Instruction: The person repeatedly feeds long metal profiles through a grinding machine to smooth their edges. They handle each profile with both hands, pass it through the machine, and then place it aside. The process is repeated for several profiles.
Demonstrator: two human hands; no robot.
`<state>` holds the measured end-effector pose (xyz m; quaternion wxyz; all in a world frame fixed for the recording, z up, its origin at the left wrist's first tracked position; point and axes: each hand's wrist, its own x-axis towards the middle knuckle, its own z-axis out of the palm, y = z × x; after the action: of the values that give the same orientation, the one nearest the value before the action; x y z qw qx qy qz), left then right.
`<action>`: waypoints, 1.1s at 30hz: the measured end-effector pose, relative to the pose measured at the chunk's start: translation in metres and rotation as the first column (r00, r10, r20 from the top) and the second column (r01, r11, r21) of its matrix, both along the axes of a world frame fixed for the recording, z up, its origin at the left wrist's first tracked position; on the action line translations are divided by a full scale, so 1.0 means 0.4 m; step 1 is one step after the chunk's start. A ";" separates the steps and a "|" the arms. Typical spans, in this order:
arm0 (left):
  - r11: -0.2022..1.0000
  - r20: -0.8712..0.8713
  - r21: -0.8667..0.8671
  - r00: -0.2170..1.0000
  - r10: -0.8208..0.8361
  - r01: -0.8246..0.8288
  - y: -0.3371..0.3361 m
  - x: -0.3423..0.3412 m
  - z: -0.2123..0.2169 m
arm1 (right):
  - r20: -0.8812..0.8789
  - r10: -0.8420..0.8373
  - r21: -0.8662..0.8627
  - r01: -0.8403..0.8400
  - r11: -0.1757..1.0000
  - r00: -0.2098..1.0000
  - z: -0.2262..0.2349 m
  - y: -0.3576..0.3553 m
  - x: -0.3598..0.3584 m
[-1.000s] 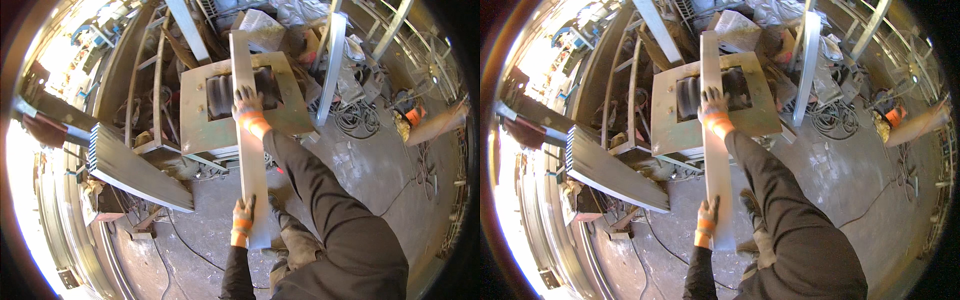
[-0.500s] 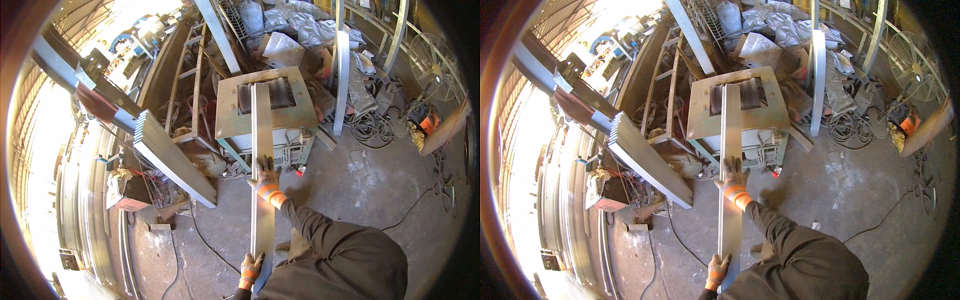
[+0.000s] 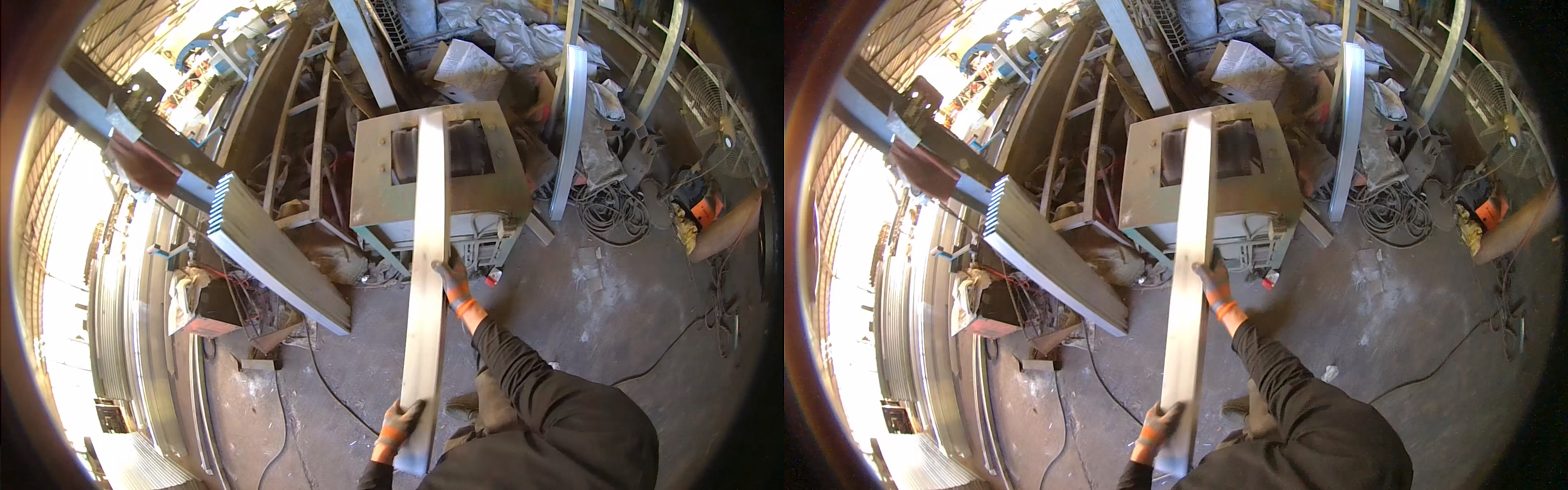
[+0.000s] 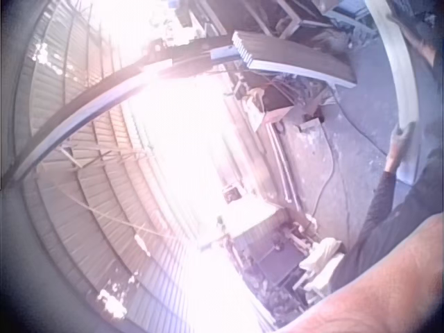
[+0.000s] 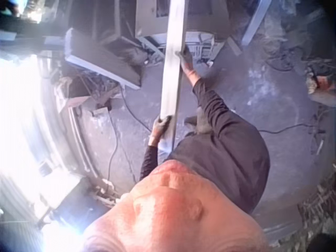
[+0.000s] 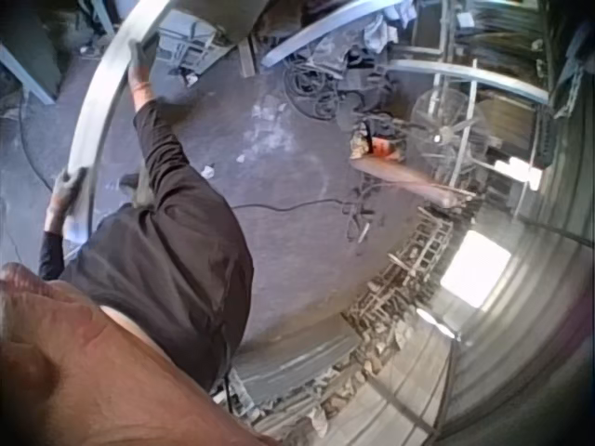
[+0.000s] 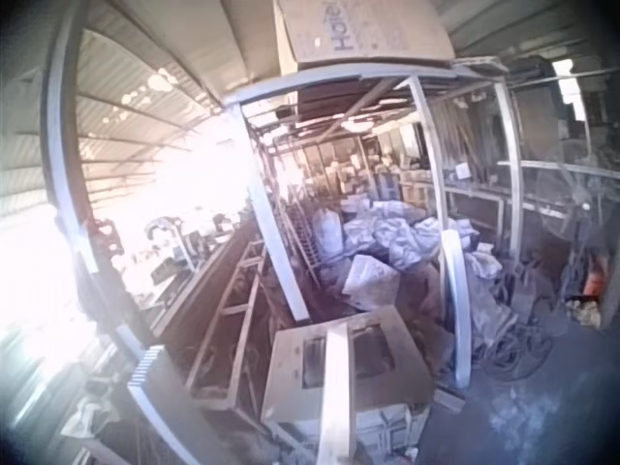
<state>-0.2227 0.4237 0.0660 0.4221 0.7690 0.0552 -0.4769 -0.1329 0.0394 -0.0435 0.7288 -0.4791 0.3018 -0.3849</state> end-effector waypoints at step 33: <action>0.897 0.421 0.326 0.804 -0.420 0.298 0.665 -0.072 -0.065 | -0.648 -0.321 -0.669 -0.315 0.674 0.690 -0.001 0.616 -0.033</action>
<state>-0.2515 0.6896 0.0399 0.2261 0.9050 -0.1406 -0.3319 -0.1461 0.2860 -0.0438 0.2888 -0.8409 0.3816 -0.2527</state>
